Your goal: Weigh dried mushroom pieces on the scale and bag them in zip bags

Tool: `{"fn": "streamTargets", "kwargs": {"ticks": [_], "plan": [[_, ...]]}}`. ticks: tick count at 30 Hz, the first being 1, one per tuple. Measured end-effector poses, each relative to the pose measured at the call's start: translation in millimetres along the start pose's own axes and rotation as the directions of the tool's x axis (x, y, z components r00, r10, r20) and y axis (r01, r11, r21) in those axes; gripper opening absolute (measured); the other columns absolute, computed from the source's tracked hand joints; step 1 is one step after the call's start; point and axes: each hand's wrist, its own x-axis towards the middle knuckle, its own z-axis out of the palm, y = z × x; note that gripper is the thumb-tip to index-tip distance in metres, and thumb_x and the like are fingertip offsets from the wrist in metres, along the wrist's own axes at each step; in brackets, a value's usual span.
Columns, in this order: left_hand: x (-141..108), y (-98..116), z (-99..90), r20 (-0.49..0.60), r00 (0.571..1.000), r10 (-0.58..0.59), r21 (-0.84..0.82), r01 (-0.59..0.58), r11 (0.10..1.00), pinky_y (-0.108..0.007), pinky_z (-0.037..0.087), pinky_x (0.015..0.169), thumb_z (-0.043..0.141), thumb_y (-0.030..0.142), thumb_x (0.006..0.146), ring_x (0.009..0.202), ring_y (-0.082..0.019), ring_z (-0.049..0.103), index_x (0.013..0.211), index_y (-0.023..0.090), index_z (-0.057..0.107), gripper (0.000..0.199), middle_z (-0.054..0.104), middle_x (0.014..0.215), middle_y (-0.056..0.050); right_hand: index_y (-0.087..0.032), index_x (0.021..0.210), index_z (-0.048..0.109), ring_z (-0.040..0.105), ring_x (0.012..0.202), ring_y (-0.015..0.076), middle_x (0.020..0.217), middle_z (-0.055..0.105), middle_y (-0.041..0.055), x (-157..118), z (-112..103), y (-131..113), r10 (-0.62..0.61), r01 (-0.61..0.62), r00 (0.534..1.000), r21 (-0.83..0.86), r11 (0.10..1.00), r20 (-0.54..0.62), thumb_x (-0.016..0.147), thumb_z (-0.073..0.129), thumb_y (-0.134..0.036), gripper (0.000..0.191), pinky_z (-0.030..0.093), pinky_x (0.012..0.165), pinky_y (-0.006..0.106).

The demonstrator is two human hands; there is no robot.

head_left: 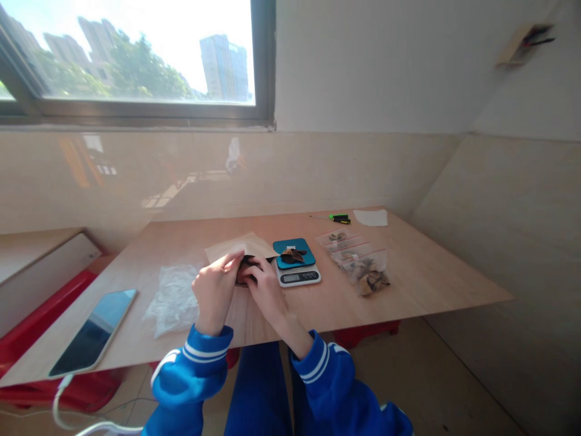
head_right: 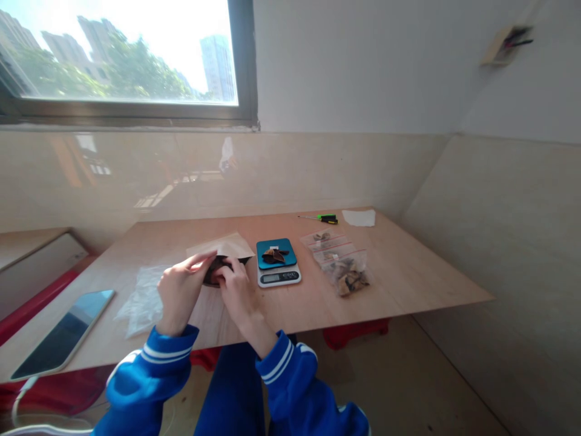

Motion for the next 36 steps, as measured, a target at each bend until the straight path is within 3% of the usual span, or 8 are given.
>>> {"fn": "streamTargets", "kwargs": {"ticks": [5,10,12,16,19,24,31,36], "plan": [[10,2,-3.3,0.007,1.0,-0.02,-0.032,0.02,0.999,-0.027,0.039,0.056,0.054,0.051,0.084,0.07,-0.023,0.066,0.099,0.037,0.075,0.029,0.075,0.074,-0.001,-0.022,0.09,0.067,0.052,0.12,0.0173,0.122,0.056,0.0078,-2,0,-1,-0.095,0.098,0.983,0.008,0.995,-0.155,0.095,0.048,-0.019,0.02,0.044,0.105,0.033],[24,6,-8.3,-0.003,0.997,-0.071,-0.031,0.071,0.997,-0.031,0.043,0.063,0.055,0.049,0.083,0.075,-0.025,0.067,0.099,0.036,0.075,0.029,0.076,0.08,-0.002,-0.026,0.095,0.066,0.05,0.124,0.0169,0.126,0.055,0.0061,-6,-18,6,-0.302,0.297,0.95,-0.07,0.952,-0.075,0.096,0.046,-0.021,0.021,0.044,0.105,0.034],[29,6,-8.7,-0.012,0.996,-0.084,-0.036,0.083,0.996,-0.03,0.043,0.063,0.057,0.048,0.082,0.078,-0.025,0.068,0.1,0.037,0.075,0.027,0.076,0.08,-0.001,-0.026,0.094,0.065,0.052,0.121,0.0176,0.123,0.057,0.0068,-1,-32,19,-0.327,0.311,0.92,-0.106,0.944,-0.216,0.094,0.05,-0.022,0.016,0.045,0.104,0.035],[31,5,-7.8,-0.015,0.994,-0.109,-0.038,0.109,0.993,-0.029,0.041,0.064,0.058,0.047,0.083,0.084,-0.024,0.069,0.101,0.041,0.073,0.025,0.076,0.081,0.001,-0.021,0.09,0.064,0.056,0.114,0.022,0.114,0.058,0.01,32,-63,77,-0.101,0.074,0.858,-0.074,0.994,-0.503,0.086,0.06,-0.024,0.005,0.05,0.095,0.039],[29,6,-7.5,0.002,0.993,-0.122,-0.034,0.122,0.992,-0.03,0.041,0.065,0.057,0.049,0.083,0.086,-0.024,0.069,0.101,0.042,0.073,0.025,0.076,0.082,0.002,-0.016,0.083,0.063,0.061,0.098,0.0219,0.102,0.061,0.0109,63,-74,128,0.102,-0.145,0.917,-0.085,0.986,-0.385,0.079,0.064,-0.02,0.005,0.054,0.083,0.037],[26,7,-9.1,0.054,0.989,-0.136,-0.049,0.139,0.989,-0.03,0.042,0.068,0.057,0.049,0.084,0.09,-0.025,0.069,0.1,0.043,0.073,0.024,0.077,0.085,0.002,-0.016,0.08,0.065,0.063,0.08,0.0176,0.088,0.067,0.0062,86,-72,168,0.142,-0.17,0.97,-0.132,0.977,-0.196,0.072,0.069,-0.017,0.009,0.053,0.076,0.032],[29,-2,-11.8,0.038,0.989,-0.141,-0.049,0.143,0.989,-0.029,0.041,0.066,0.058,0.046,0.084,0.086,-0.023,0.069,0.101,0.044,0.072,0.023,0.077,0.084,0.003,-0.016,0.081,0.07,0.061,0.104,0.0255,0.097,0.071,0.0125,73,-98,164,0.115,-0.133,0.988,-0.184,0.974,-0.102,0.081,0.063,-0.021,0.009,0.04,0.1,0.043],[30,0,-9.9,0.042,0.987,-0.152,-0.036,0.153,0.988,-0.029,0.041,0.066,0.059,0.048,0.083,0.086,-0.023,0.069,0.098,0.042,0.074,0.022,0.076,0.082,0.003,-0.018,0.107,0.066,0.061,0.107,0.0185,0.113,0.068,0.009,51,-105,94,0.049,-0.047,0.996,0.03,0.998,-0.069,0.094,0.046,-0.031,0.027,0.047,0.095,0.033]]}}
